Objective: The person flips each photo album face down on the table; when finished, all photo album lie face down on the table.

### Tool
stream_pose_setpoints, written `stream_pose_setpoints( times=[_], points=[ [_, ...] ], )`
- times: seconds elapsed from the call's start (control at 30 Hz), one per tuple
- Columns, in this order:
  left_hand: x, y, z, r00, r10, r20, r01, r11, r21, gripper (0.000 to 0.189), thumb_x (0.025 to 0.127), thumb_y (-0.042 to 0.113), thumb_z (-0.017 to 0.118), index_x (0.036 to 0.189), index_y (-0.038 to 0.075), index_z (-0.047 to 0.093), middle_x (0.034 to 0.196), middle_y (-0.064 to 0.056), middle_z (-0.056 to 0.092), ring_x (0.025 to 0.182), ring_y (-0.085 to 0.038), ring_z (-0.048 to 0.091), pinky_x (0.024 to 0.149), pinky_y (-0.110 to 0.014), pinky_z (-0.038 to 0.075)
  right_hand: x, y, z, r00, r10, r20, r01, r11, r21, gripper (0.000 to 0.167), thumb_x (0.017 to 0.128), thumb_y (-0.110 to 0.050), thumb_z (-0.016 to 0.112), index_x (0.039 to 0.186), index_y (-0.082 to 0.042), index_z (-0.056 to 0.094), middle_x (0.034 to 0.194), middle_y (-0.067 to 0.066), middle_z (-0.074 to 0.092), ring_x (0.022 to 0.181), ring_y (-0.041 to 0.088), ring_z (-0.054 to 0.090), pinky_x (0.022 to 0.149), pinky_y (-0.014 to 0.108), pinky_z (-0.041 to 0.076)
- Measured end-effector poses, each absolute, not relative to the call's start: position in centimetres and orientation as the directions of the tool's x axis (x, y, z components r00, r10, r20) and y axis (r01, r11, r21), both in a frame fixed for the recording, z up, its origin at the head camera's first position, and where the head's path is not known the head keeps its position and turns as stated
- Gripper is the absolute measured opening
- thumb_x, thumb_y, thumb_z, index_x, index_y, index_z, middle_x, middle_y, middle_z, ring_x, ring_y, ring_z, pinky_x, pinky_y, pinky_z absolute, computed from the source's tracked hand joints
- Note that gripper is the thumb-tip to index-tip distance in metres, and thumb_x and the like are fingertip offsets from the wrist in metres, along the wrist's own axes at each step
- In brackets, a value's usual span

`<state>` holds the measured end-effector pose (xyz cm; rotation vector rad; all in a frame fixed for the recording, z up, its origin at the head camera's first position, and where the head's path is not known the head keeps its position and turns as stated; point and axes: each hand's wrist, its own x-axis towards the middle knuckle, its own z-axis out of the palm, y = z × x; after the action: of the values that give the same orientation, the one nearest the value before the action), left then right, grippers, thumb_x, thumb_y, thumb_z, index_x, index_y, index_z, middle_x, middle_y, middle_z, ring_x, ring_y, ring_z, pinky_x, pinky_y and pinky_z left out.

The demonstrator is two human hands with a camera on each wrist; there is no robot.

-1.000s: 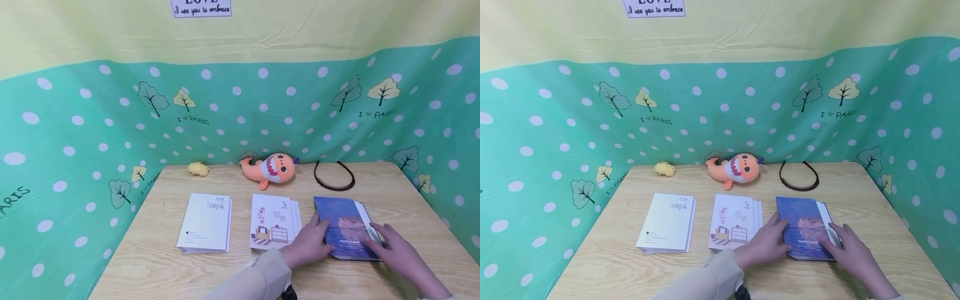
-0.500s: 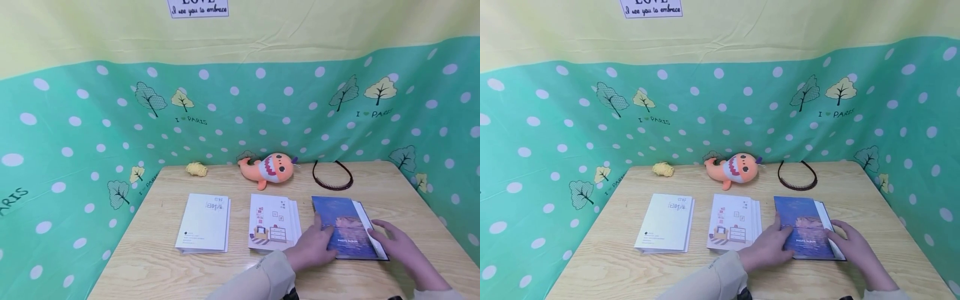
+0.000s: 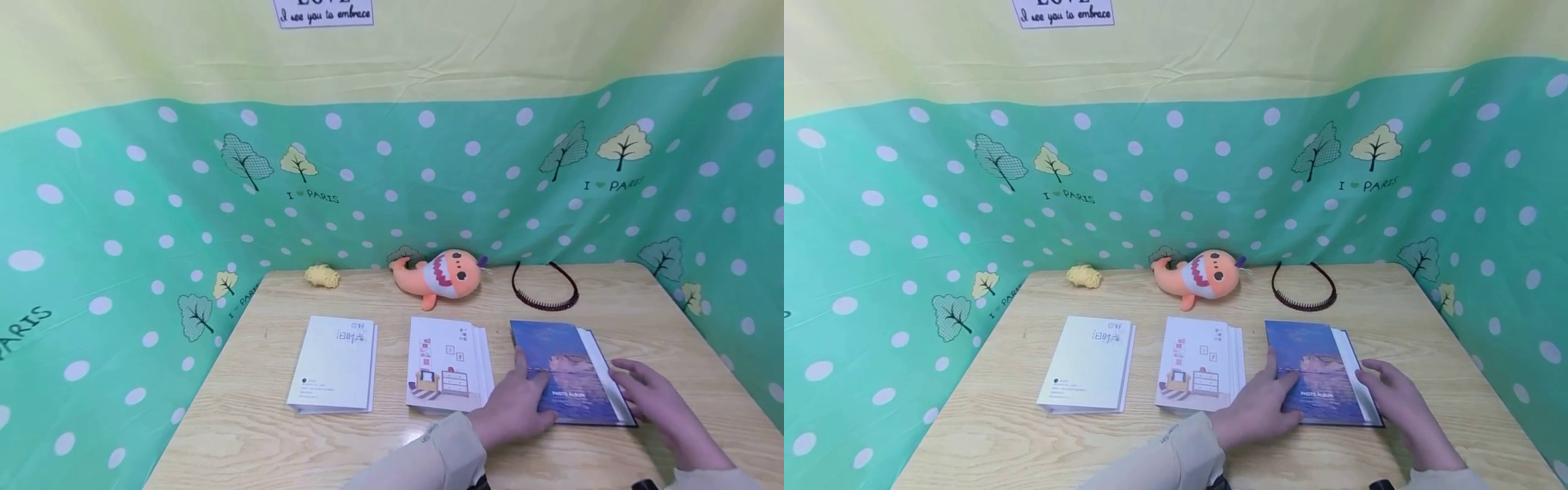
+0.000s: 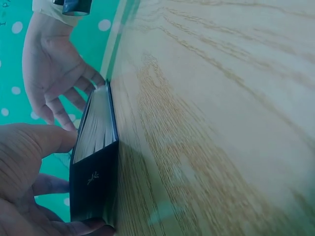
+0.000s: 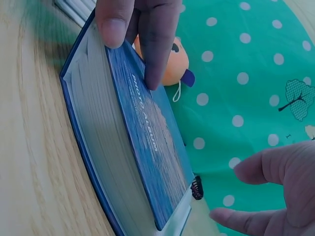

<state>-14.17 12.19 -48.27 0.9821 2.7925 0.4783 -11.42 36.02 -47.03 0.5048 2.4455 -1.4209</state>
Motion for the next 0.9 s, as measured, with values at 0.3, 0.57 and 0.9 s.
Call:
stream_pose_setpoints(
  times=[0.3,0.57,0.9],
  points=[
    [-14.0,12.6,-48.3,-0.787,0.617,-0.013,0.573,0.738,0.356,0.069,0.083,0.047,0.073,0.144,0.022,0.050,0.156,-0.031,0.015,0.104,-0.017,0.064,0.074,-0.015,0.050,-11.4,36.3,-47.0,-0.877,0.203,-0.436,0.481,0.349,-0.804,0.082,0.102,-0.048,0.034,0.151,0.007,-0.002,0.148,0.044,0.010,0.129,0.057,0.032,0.083,0.039,0.053],
    [-13.9,12.7,-48.3,-0.808,0.589,-0.025,0.535,0.749,0.391,0.071,0.083,0.047,0.073,0.145,0.023,0.049,0.157,-0.029,0.013,0.070,-0.012,0.063,0.057,-0.013,0.045,-11.3,36.3,-46.7,-0.876,0.188,-0.444,0.482,0.313,-0.819,0.081,0.102,-0.049,0.033,0.152,0.005,-0.002,0.150,0.041,0.011,0.132,0.054,0.029,0.081,0.030,0.050],
    [-13.7,12.7,-48.4,-0.776,0.630,0.025,0.604,0.732,0.315,0.066,0.088,0.051,0.065,0.144,0.020,0.049,0.155,-0.022,0.028,0.111,-0.019,0.062,0.085,-0.021,0.051,-11.2,35.9,-45.7,-0.878,0.213,-0.429,0.478,0.339,-0.810,0.083,0.101,-0.052,0.033,0.153,0.004,-0.001,0.149,0.040,0.009,0.128,0.053,0.030,0.089,0.051,0.045]
  ],
)
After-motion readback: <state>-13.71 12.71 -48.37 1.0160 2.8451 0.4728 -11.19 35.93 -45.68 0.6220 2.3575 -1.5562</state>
